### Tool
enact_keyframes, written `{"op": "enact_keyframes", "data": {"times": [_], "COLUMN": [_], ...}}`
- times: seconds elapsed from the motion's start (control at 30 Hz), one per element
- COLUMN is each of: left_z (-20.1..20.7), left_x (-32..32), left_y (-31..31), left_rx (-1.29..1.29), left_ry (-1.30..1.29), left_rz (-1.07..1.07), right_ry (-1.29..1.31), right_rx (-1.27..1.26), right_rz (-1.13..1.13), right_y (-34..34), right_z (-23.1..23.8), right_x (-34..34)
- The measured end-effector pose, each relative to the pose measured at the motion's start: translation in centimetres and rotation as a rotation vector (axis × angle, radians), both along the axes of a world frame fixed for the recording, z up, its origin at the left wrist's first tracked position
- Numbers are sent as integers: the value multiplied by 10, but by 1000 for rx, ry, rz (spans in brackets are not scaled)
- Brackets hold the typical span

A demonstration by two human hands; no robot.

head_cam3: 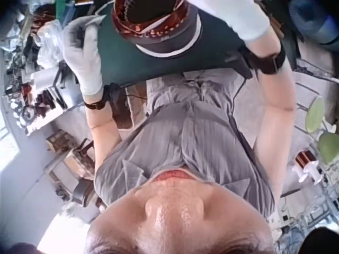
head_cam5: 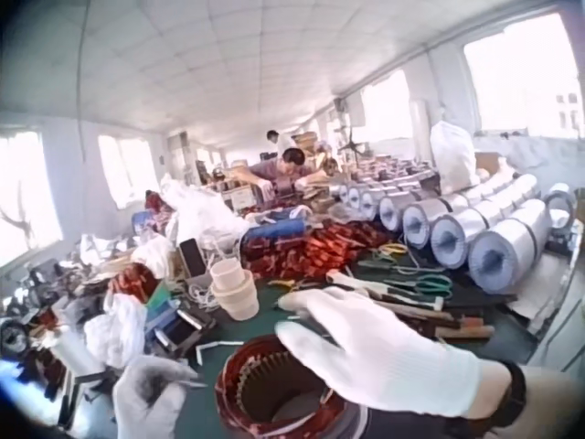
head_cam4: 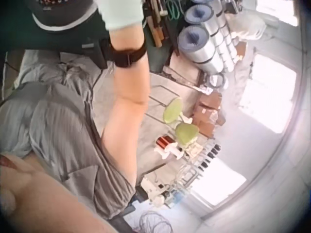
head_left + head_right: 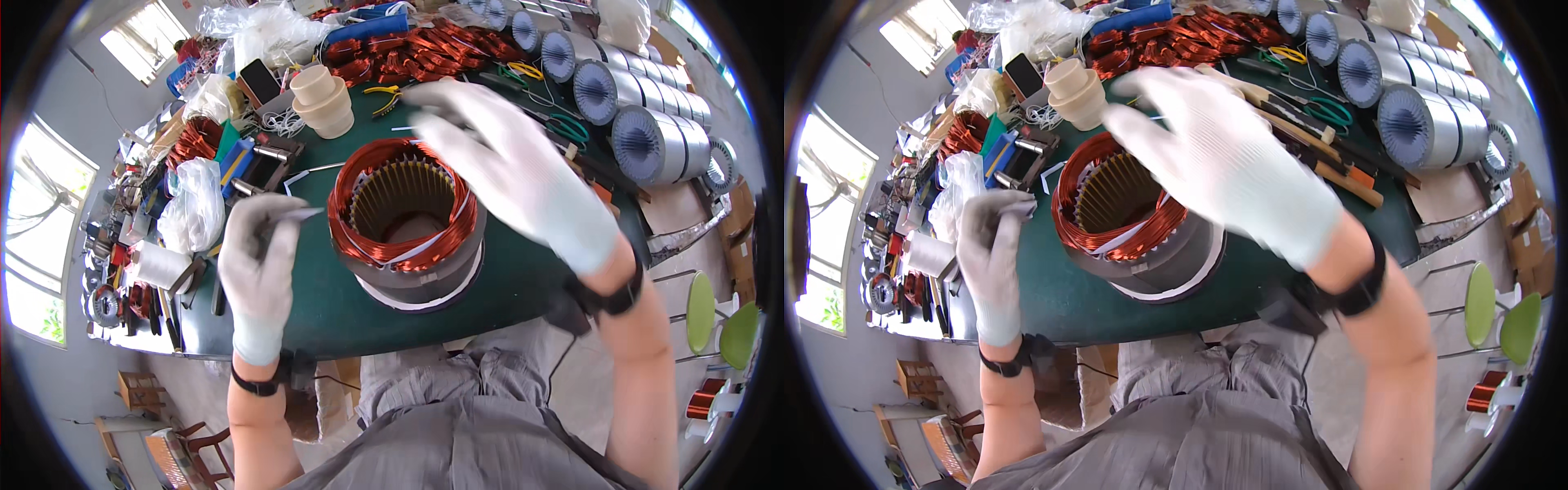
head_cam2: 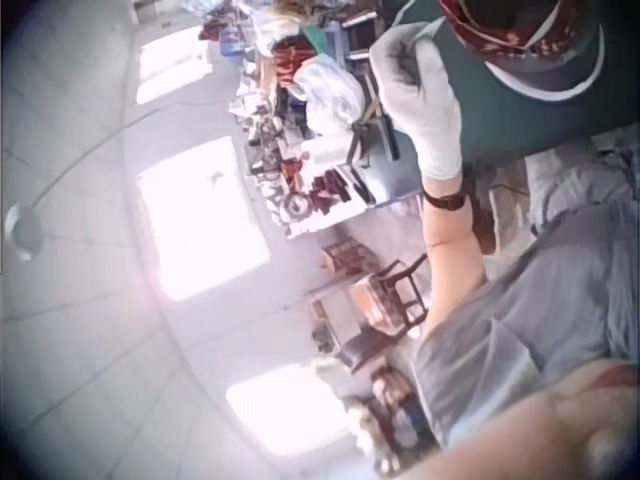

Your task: The person is assembling an electric motor stator by inserting paper insulation and winding copper coils.

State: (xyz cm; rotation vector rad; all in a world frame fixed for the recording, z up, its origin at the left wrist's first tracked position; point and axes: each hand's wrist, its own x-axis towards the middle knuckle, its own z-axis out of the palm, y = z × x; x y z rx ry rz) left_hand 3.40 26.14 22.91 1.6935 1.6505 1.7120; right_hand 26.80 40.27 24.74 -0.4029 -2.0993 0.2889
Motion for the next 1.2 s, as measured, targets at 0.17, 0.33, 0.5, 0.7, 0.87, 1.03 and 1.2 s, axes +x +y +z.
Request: {"op": "enact_keyframes", "data": {"times": [0.17,0.33,0.5,0.7,0.87,1.03,1.2], "left_z": [-2,-22,-25,-27,-21,-15,-30], "left_x": [-25,-36,-29,-29,-31,-24,-2], "left_y": [21,8,23,35,40,48,61], "left_rx": [-98,-183,-235,-285,-287,-354,-130], "left_ry": [-159,-125,-137,-187,-195,-193,-127], "left_rz": [-19,113,43,110,77,-9,56], "right_ry": [-483,-387,-482,-406,-215,-285,-320], "right_rx": [-316,-164,-104,-360,-553,-562,-141], "right_rz": [176,222,275,70,105,90,109], "right_y": [32,33,40,43,33,37,48], "right_z": [-6,-11,-4,3,-14,-16,-23], "right_x": [-69,-64,-71,-45,-54,-52,-51]}}
